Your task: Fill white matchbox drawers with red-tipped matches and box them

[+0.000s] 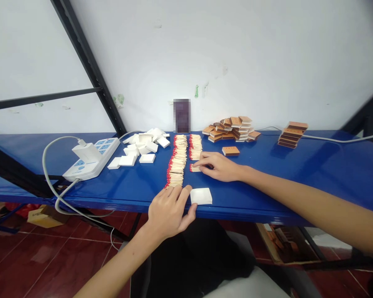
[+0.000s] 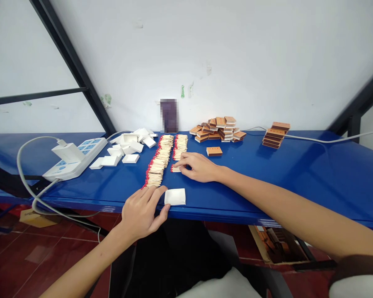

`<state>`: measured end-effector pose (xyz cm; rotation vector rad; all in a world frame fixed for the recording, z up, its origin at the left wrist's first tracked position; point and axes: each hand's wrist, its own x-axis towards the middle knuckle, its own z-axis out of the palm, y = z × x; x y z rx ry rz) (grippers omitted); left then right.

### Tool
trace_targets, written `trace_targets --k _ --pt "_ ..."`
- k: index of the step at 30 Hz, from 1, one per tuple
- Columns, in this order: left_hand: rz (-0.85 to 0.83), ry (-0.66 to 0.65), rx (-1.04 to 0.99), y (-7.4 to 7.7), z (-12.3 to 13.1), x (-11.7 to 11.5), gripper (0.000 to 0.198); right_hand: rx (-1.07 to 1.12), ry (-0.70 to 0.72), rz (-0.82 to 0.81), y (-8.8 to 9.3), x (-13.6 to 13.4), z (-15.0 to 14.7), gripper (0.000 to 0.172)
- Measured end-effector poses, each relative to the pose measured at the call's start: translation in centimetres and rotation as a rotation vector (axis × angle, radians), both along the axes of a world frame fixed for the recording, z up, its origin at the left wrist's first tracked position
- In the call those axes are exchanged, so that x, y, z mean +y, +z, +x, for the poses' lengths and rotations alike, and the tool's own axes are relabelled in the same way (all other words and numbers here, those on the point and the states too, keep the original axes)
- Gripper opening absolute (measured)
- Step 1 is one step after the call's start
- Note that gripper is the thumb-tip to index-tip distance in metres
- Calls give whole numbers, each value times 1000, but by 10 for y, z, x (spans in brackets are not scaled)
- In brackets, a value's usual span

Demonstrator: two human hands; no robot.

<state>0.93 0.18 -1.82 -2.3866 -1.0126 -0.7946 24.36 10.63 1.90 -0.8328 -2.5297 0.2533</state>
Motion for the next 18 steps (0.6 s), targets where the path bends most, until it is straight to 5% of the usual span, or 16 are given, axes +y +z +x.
trace_targets --k 18 --pt "-9 0 3 -1 -1 0 30 -41 -53 7 1 0 0 31"
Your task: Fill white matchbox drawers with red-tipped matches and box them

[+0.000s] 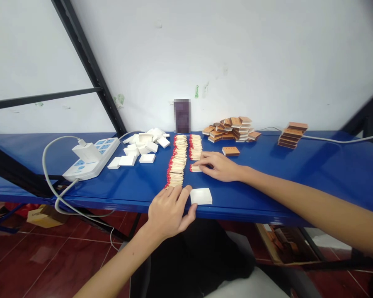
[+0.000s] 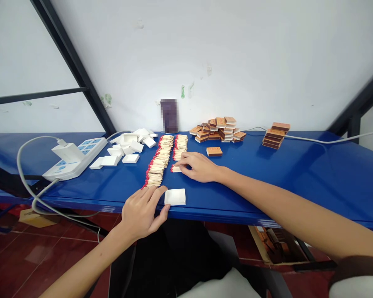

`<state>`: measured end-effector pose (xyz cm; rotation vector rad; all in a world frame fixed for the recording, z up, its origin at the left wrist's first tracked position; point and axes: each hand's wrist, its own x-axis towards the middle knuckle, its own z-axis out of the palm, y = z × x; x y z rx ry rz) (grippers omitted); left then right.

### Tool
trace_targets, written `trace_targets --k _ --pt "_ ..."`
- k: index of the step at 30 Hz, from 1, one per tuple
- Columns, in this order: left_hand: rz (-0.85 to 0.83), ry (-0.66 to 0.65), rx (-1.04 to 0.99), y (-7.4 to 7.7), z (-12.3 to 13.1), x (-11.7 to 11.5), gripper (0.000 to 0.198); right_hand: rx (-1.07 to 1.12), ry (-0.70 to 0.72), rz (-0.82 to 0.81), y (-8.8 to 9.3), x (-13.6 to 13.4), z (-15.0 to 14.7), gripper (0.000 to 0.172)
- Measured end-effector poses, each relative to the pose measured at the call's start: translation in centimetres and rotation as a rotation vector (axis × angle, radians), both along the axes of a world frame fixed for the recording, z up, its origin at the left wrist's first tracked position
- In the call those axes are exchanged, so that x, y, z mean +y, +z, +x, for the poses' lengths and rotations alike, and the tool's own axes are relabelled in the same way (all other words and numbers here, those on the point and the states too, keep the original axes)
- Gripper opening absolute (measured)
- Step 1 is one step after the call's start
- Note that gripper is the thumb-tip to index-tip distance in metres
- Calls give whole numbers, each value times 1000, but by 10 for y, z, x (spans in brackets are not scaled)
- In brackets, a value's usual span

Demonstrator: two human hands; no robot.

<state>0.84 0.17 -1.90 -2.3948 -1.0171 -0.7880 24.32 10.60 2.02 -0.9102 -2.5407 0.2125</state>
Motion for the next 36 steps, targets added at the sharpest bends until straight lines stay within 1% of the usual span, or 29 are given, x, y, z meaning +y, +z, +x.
trace_targets --k 7,10,15,20,26,31,36 --pt "1 -5 -8 1 0 0 30 -61 -120 1 1 -1 -3 35" --pt "1 -5 -10 1 0 0 30 -141 -119 29 5 -6 -5 37" --pt "4 -1 -8 1 1 0 30 -312 -104 147 11 -12 -8 41" --pt "5 -1 -3 1 0 1 30 -428 -107 278 11 -15 -10 37" --pt "10 0 -6 1 1 1 30 -381 -64 307 8 -13 -10 36" --pt "4 2 -2 1 0 0 30 -353 -7 343 8 -12 -11 30" --pt "3 5 -2 2 0 -1 30 -431 -47 374 9 -16 -15 27"
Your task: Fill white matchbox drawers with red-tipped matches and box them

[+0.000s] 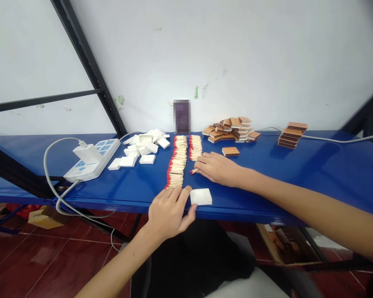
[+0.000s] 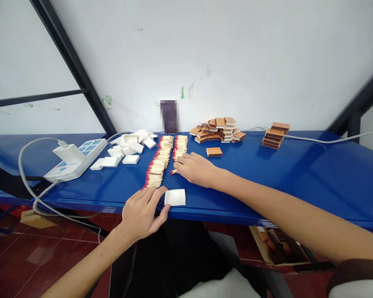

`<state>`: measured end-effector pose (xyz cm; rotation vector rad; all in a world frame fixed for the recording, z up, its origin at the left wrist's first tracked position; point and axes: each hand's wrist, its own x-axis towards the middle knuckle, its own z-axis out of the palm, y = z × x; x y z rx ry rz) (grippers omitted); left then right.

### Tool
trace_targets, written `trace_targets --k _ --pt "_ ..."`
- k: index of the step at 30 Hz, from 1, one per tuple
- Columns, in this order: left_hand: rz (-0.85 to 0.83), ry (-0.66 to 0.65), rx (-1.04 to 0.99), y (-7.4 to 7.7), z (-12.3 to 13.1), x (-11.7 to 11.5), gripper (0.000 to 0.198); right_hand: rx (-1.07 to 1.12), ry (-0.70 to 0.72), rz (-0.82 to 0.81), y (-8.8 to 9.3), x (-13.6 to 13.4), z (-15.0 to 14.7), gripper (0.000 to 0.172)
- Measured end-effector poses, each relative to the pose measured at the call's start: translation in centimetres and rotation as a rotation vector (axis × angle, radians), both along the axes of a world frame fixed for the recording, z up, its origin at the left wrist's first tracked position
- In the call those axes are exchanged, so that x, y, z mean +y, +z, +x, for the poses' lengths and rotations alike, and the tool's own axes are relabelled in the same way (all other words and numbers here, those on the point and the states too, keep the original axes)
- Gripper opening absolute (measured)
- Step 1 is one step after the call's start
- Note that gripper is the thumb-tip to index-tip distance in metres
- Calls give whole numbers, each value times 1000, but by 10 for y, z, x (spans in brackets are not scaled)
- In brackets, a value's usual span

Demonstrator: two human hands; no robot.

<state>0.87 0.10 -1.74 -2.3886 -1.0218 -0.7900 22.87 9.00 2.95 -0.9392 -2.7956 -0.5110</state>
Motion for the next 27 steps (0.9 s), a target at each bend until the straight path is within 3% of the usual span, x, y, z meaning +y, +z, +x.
trace_targets --k 17,21,27 --pt "-7 -1 4 0 0 1 30 -72 -77 -61 3 -5 5 19" --pt "-14 1 3 0 -1 1 30 15 -75 -179 8 -5 7 22" --pt "-41 8 -18 1 0 -1 28 228 -1 -499 18 -8 13 27"
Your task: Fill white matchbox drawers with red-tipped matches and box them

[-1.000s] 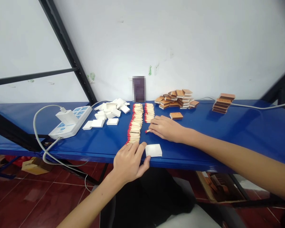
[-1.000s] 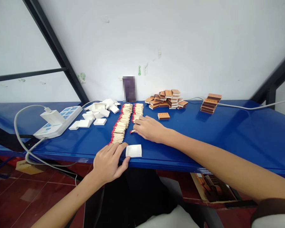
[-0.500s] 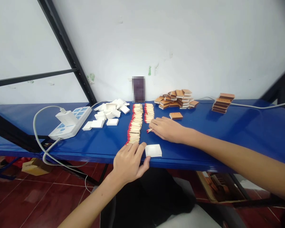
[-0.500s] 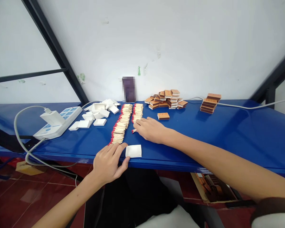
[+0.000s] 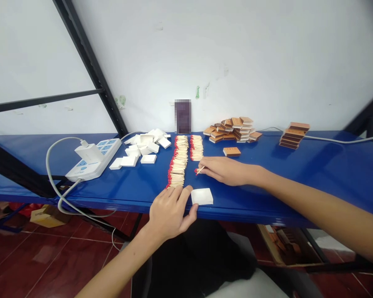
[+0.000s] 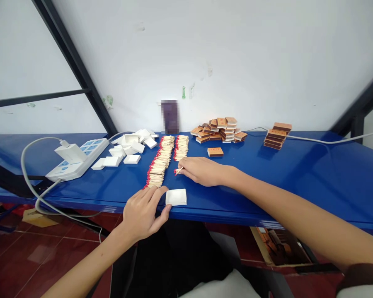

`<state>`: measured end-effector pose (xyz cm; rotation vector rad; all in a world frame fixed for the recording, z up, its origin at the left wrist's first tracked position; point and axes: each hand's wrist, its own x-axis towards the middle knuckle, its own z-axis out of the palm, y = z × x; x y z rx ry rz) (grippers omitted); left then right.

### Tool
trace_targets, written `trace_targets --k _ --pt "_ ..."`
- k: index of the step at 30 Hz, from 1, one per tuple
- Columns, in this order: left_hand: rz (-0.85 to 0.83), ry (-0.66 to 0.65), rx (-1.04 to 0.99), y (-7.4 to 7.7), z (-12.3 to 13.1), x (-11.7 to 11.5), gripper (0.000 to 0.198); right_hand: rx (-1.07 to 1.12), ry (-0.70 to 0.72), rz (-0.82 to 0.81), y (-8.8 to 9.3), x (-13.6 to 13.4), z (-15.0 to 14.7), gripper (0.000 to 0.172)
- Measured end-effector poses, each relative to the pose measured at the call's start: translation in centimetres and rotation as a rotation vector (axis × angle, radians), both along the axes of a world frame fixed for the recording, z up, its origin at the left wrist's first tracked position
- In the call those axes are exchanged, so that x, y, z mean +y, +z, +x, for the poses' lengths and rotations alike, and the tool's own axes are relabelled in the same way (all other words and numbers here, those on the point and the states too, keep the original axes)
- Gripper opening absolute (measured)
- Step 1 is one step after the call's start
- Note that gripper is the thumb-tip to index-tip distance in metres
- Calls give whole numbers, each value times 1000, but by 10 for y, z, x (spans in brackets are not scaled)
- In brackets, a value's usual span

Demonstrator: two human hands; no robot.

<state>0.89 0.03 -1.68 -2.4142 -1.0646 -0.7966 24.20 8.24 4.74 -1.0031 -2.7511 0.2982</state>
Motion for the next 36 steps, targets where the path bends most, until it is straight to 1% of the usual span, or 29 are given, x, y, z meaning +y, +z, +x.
trace_targets --k 3,9,11,14,16,20,23,27,32,36 --pt "-46 18 -56 2 2 -1 26 52 38 -78 4 -4 -1 27" --pt "-152 103 -169 5 5 -3 25 77 119 -143 12 -20 -9 25" --pt "-172 115 -192 5 4 -4 25 66 162 -132 13 -25 -11 25" --pt "-181 107 -202 6 4 -4 23 31 237 -73 12 -29 -11 26" --pt "-171 95 -199 6 4 -3 22 14 258 -52 9 -30 -11 27" --pt "-162 70 -200 6 4 -1 23 33 234 -87 7 -30 -13 29" --pt "-184 69 -213 7 3 -1 26 51 215 -140 11 -30 -13 29" --pt "-198 65 -221 7 3 -2 28 66 187 -141 18 -29 -11 29" --pt "-191 54 -213 8 3 -2 26 75 182 -141 14 -25 -10 21" --pt "-194 41 -210 9 3 -2 26 90 165 -173 12 -24 -10 16"
